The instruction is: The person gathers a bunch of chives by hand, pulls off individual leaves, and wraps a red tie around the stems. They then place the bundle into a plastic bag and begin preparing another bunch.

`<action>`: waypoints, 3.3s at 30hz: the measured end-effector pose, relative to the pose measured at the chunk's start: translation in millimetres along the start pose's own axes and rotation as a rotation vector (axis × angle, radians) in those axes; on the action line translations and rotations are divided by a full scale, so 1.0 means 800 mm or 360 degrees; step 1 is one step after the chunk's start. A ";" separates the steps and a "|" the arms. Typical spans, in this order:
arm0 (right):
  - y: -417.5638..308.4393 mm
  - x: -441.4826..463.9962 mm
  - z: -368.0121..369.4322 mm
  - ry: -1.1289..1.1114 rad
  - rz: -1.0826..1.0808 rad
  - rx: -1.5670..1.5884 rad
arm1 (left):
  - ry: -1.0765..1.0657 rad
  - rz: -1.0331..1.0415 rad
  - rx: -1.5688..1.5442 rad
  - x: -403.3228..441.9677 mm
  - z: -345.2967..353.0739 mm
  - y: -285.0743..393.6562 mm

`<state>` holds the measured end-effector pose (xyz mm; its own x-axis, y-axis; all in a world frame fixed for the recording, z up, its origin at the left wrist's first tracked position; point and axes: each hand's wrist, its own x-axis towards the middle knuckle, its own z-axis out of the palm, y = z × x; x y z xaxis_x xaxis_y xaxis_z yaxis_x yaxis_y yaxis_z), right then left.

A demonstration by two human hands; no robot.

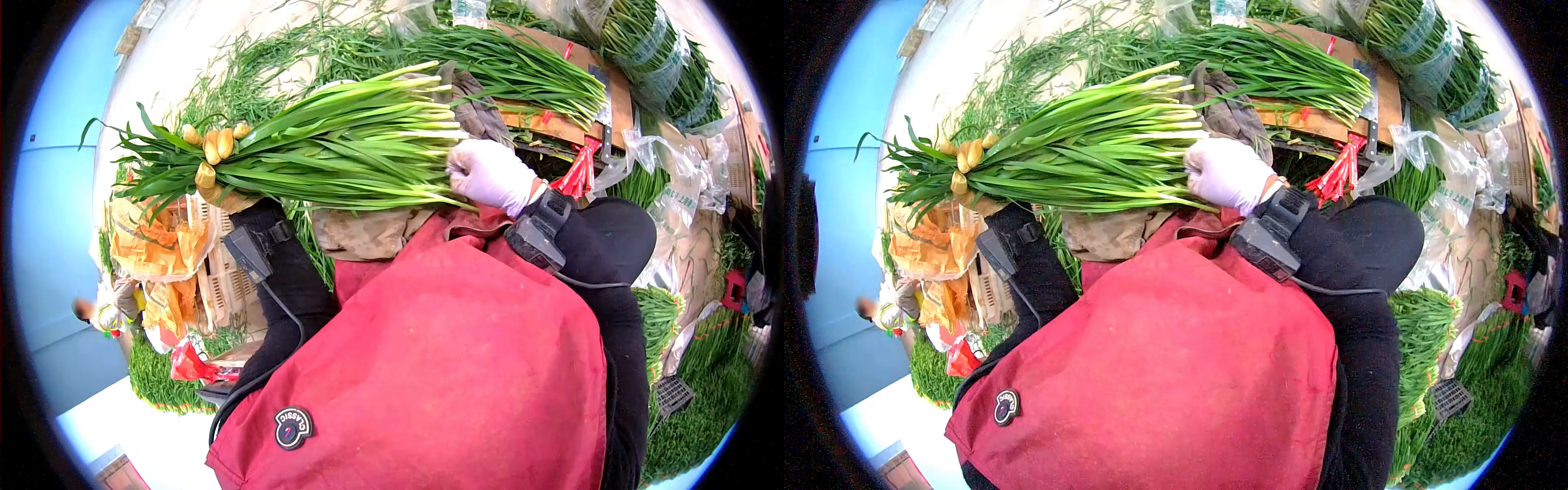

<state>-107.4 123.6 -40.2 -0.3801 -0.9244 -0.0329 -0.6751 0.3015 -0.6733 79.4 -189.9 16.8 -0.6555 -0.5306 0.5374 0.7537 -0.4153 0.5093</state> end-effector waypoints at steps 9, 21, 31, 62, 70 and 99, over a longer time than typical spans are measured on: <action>0.135 -0.078 0.009 -0.0664 0.0660 -0.0553 | 0.0030 0.0041 0.0018 -0.002 0.004 -0.001; 0.021 -0.001 0.033 0.0249 0.0368 0.0755 | -0.0097 -0.0011 0.0021 0.003 0.011 0.001; 0.112 -0.062 0.023 -0.0210 0.0710 -0.0302 | -0.0115 0.0020 0.0027 0.002 0.001 0.001; 0.059 -0.007 0.036 0.0429 0.0570 0.1773 | -0.0102 0.0014 0.0020 0.000 0.007 0.001; 0.116 -0.046 0.025 0.0256 0.0751 -0.0022 | -0.0140 0.0025 0.0009 0.000 0.009 0.000; 0.112 -0.041 0.035 0.0204 0.0923 0.0286 | -0.0149 0.0049 0.0007 -0.005 -0.002 0.002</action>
<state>-137.5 174.6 -119.9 -0.7335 -0.5831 -0.3493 -0.2230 0.6919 -0.6867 82.9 -189.4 14.7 -0.6338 -0.4714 0.6132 0.7734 -0.3966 0.4945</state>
